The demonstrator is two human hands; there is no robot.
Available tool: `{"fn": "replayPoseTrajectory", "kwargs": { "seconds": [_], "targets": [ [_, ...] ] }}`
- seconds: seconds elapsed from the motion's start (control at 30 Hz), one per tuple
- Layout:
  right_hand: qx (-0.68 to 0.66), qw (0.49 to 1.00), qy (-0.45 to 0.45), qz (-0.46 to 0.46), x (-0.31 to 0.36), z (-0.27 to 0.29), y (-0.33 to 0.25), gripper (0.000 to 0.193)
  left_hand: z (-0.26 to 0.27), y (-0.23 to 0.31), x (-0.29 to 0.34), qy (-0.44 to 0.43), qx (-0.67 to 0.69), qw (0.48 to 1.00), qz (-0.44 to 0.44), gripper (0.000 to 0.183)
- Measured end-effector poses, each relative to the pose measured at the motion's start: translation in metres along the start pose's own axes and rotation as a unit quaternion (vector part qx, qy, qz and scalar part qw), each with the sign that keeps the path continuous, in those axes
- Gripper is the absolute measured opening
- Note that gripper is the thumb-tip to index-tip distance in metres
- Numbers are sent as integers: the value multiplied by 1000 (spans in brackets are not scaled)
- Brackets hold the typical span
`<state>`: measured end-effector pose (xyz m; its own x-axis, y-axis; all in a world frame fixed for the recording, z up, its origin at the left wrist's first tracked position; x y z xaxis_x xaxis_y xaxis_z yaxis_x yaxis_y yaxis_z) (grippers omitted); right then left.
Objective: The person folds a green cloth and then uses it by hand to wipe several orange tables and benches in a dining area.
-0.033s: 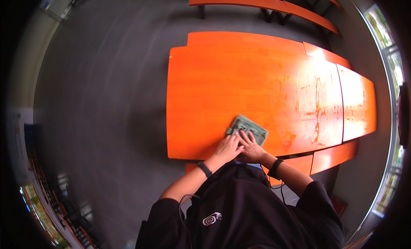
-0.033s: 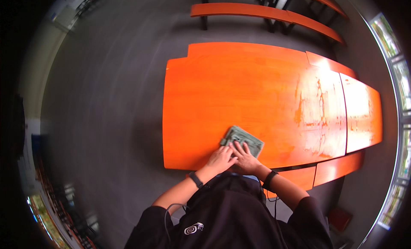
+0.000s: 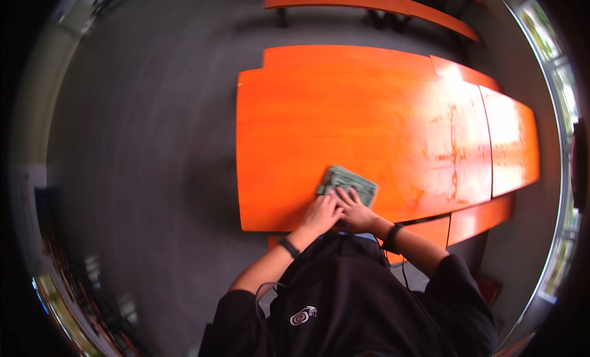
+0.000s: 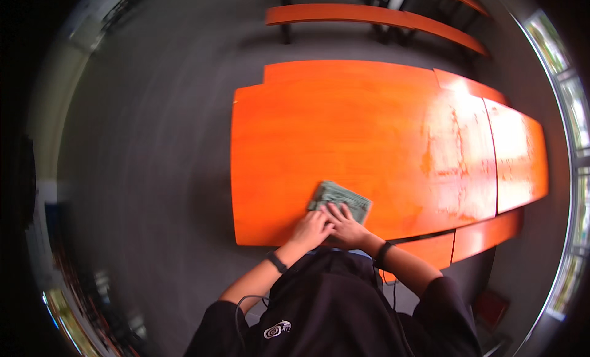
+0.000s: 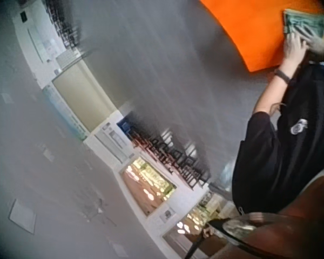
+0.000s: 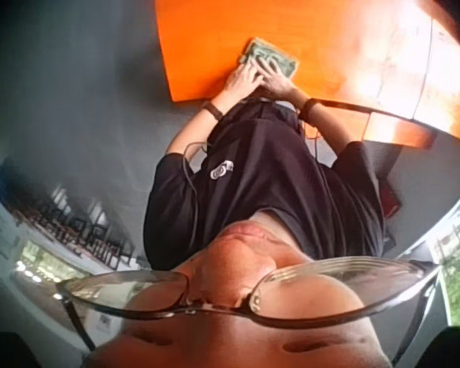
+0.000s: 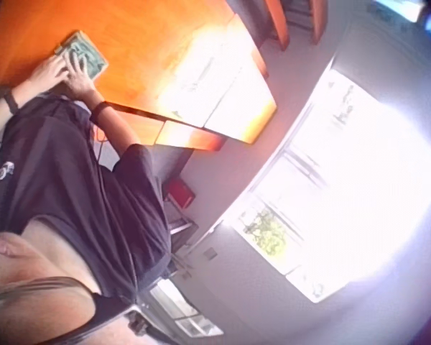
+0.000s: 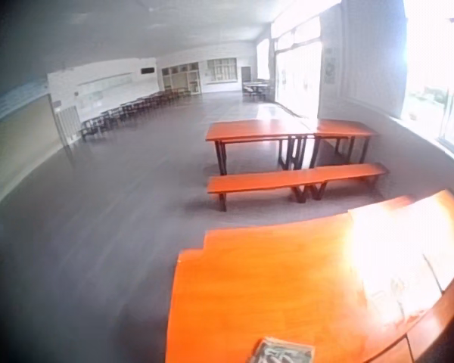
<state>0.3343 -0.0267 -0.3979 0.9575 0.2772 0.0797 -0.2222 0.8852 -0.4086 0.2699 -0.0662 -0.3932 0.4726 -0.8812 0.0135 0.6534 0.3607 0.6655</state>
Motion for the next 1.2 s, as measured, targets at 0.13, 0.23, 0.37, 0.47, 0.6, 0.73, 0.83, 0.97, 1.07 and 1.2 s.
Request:
{"fn": "replayPoseTrajectory", "kwargs": {
  "seconds": [0.13, 0.23, 0.37, 0.47, 0.6, 0.73, 0.83, 0.97, 1.07, 1.2],
  "targets": [
    [2, 993, -25, 112, -17, -18, 9, 63, 6, -8, 7, 94, 24, 994, 54, 16],
    [-65, 983, -5, 170, -30, -39, 15, 63, -8, -28, 20, 123, -17, 985, 123, 18],
    [-78, 979, -31, 188, -29, -71, 30, 69, -43, -56, 33, 139, 42, 966, 214, 23],
    [-122, 978, -27, 169, -38, -74, 29, 73, -30, -74, 39, 124, 83, 965, 215, 19],
    [-160, 972, 144, 91, -7, -52, 60, 91, -23, -43, 16, 6, -42, 995, 87, 31],
    [-151, 979, 135, 38, -15, -60, 62, 100, -45, -51, -11, -116, -96, 983, 100, 39],
    [-124, 981, 149, 29, -12, -66, 72, 103, -61, -46, -35, -165, -138, 974, 71, 45],
    [-109, 982, 137, 68, -13, -44, 73, 103, -52, -42, -34, -170, -122, 972, 110, 50],
    [-136, 975, 156, 81, 2, -16, 85, 100, -53, -14, -47, -153, -112, 975, 120, 49],
    [-124, 966, 183, 137, 40, 55, 103, 79, -39, 44, -75, -90, -66, 988, 109, 48]
  ]
}}
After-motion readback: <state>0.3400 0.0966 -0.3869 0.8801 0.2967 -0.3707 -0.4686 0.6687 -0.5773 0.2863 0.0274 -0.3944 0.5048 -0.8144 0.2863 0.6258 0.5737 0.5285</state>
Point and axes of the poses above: each hand's wrist, its own x-axis away from the middle knuckle, its own z-axis out of the back of the hand, y = z × x, the point moved 10 cm from there along -x, towards the middle knuckle, and after that the axes turned 1 degree about y, right-handed, at the moved point
